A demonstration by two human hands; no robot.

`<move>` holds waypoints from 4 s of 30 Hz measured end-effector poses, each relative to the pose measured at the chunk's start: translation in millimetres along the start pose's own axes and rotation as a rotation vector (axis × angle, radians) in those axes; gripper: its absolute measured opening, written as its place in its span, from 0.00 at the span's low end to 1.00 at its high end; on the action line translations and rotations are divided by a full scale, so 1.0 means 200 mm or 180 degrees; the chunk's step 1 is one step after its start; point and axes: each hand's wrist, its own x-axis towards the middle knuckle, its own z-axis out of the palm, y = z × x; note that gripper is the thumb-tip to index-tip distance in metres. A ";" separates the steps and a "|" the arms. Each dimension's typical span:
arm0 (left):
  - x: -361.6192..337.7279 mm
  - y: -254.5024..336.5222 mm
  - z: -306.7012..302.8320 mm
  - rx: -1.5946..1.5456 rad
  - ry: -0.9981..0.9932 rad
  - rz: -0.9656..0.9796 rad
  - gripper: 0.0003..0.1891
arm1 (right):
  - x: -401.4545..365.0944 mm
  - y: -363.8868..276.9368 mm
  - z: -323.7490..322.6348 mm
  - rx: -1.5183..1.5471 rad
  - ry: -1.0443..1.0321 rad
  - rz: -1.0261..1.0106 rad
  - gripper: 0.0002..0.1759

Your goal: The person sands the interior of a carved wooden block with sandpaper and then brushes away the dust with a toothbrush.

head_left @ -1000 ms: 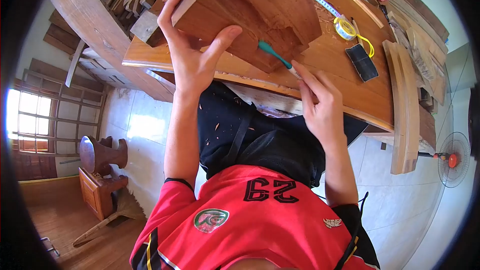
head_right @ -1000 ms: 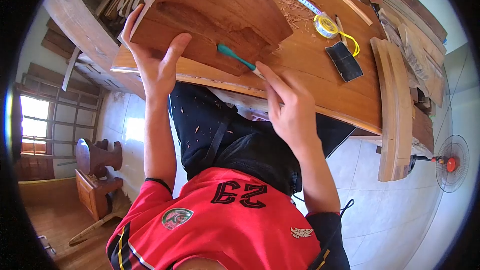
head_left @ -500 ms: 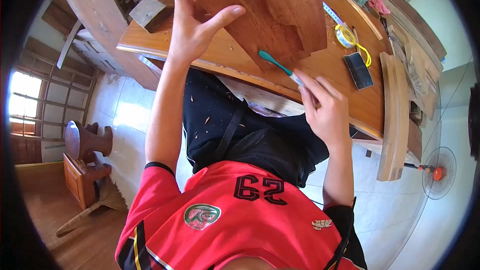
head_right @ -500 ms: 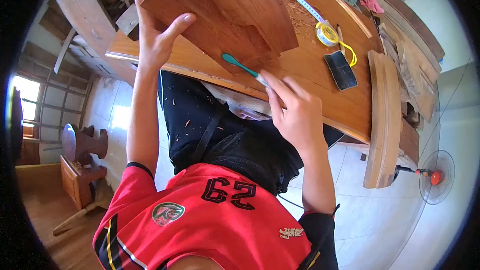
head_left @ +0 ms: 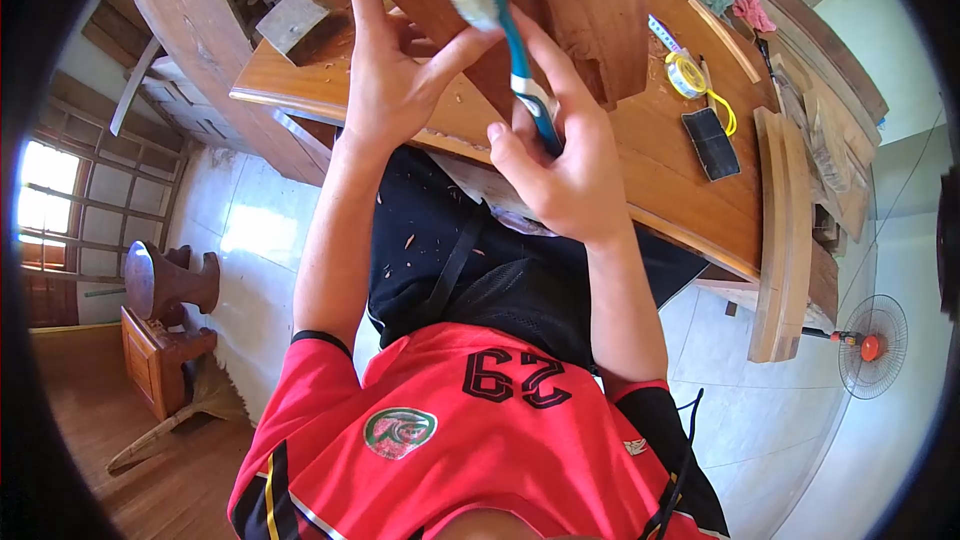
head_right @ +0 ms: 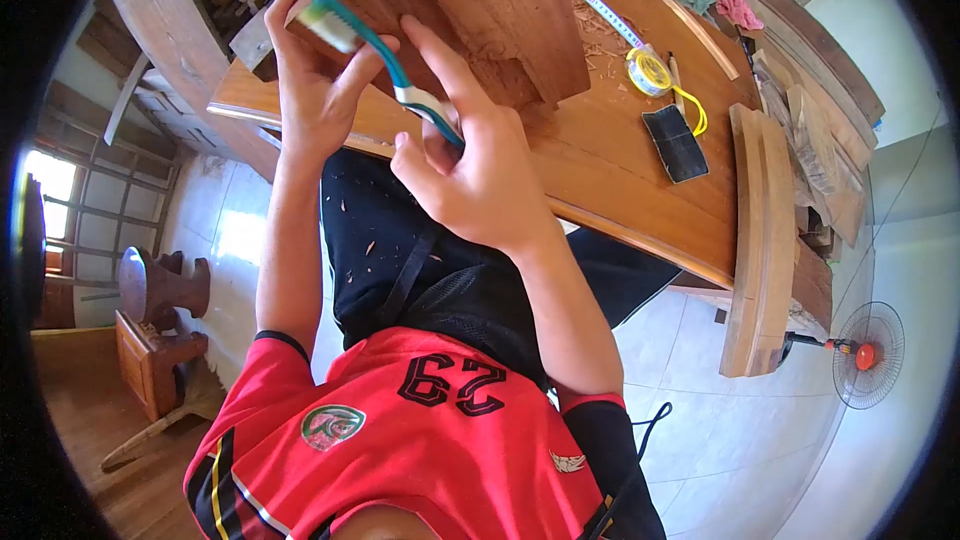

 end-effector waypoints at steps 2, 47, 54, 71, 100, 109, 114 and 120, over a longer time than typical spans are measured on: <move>-0.02 0.07 0.02 -0.0556 -0.0024 -0.0561 0.43 | 0.01 -0.01 0.00 0.0036 0.0066 -0.0036 0.43; -0.01 -0.04 0.03 -0.0605 0.0005 0.0388 0.49 | -0.31 0.09 -0.23 -0.3785 -0.0035 0.0822 0.48; 0.00 -0.04 0.04 -0.0576 -0.0075 0.0462 0.50 | -0.34 0.09 -0.12 -0.3628 -0.0480 0.0886 0.47; 0.00 -0.01 0.03 -0.0536 0.0236 0.0027 0.45 | -0.49 0.13 -0.07 -0.1918 0.0303 0.0376 0.32; -0.46 0.12 0.06 -0.1255 0.1222 -0.2126 0.43 | -0.33 0.21 -0.29 0.0099 0.1305 0.1310 0.29; -0.43 0.26 0.27 -0.2313 0.1353 -0.2483 0.32 | -0.22 0.12 -0.44 0.1766 0.1612 0.1592 0.11; -0.43 0.27 0.21 -0.1767 0.0905 -0.1731 0.42 | -0.16 -0.01 -0.62 0.1918 0.1999 0.1188 0.11; -0.20 0.30 0.03 -0.1689 0.0041 -0.1571 0.58 | -0.10 -0.30 -0.81 0.1148 0.1688 0.1292 0.14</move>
